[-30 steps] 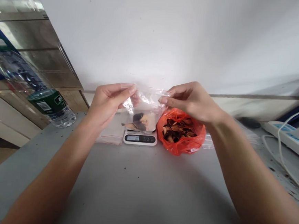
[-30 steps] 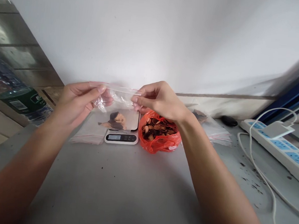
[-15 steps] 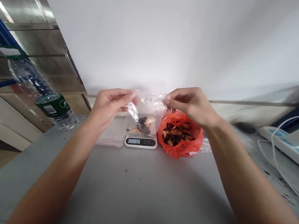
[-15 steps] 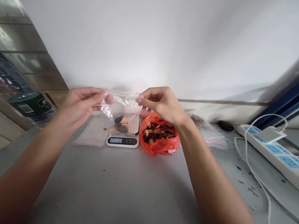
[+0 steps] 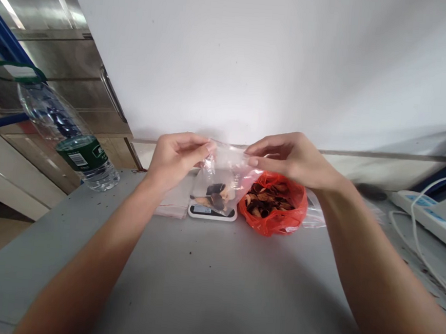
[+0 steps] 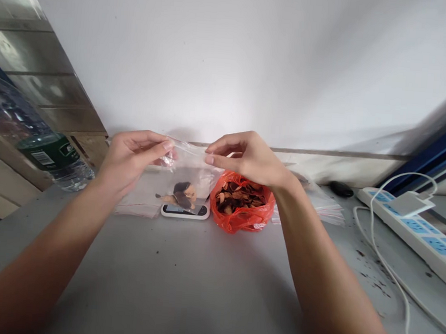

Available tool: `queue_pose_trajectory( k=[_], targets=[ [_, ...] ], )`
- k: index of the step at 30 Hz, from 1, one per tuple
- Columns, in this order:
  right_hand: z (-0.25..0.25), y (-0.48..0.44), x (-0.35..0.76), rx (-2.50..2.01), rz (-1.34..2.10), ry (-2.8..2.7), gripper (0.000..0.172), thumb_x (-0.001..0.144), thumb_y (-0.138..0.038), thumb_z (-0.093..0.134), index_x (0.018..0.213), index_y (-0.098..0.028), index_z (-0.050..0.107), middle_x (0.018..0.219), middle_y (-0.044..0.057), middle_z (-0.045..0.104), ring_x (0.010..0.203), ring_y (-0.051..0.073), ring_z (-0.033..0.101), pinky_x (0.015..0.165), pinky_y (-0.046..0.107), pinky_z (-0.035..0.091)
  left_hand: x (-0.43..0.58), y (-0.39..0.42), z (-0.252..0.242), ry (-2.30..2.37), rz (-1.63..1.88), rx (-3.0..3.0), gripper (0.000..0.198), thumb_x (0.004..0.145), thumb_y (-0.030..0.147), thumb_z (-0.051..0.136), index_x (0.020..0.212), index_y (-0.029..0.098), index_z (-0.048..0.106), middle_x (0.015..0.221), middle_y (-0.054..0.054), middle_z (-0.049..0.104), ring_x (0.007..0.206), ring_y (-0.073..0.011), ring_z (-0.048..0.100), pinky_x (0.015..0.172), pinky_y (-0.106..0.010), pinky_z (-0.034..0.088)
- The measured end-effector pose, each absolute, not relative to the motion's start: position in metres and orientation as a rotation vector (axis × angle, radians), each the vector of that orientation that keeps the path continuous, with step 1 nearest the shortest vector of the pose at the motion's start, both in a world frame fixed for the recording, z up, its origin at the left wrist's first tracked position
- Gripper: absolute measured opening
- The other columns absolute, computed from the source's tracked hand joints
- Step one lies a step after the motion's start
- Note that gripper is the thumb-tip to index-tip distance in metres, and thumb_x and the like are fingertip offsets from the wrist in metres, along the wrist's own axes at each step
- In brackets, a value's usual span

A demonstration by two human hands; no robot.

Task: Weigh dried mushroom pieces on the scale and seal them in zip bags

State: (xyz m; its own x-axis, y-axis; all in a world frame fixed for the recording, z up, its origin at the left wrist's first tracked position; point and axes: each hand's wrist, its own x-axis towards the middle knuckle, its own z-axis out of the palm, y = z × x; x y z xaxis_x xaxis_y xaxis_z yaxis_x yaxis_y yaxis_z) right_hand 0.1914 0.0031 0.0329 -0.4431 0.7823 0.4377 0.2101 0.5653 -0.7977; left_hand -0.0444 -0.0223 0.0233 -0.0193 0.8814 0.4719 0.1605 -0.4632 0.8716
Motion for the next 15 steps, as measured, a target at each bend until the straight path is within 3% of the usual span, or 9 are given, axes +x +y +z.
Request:
queue_pose_trajectory(
  k=[10, 15],
  targets=[
    [0.031, -0.003, 0.169, -0.736, 0.863, -2.007, 0.035, 0.078, -0.052, 0.084, 0.075, -0.018, 0.078, 0.075, 0.005, 0.074, 0.069, 0.015, 0.06, 0.066, 0.033, 0.048, -0.041, -0.028, 0.025, 1.062, 1.397, 1.787, 0.007, 0.076, 0.029, 0.086, 0.078, 0.022, 0.085, 0.079, -0.005, 0.082, 0.077, -0.0218, 0.077, 0.07, -0.031, 0.064],
    [0.026, -0.002, 0.167, -0.749, 0.75, -1.998, 0.027, 0.083, -0.042, 0.08, 0.071, -0.019, 0.073, 0.074, 0.003, 0.071, 0.069, 0.015, 0.059, 0.067, 0.034, 0.046, -0.042, -0.027, 0.025, 1.089, 1.368, 1.846, 0.011, 0.077, 0.033, 0.086, 0.079, 0.022, 0.086, 0.077, -0.005, 0.082, 0.073, -0.0218, 0.076, 0.071, -0.033, 0.064]
  ],
)
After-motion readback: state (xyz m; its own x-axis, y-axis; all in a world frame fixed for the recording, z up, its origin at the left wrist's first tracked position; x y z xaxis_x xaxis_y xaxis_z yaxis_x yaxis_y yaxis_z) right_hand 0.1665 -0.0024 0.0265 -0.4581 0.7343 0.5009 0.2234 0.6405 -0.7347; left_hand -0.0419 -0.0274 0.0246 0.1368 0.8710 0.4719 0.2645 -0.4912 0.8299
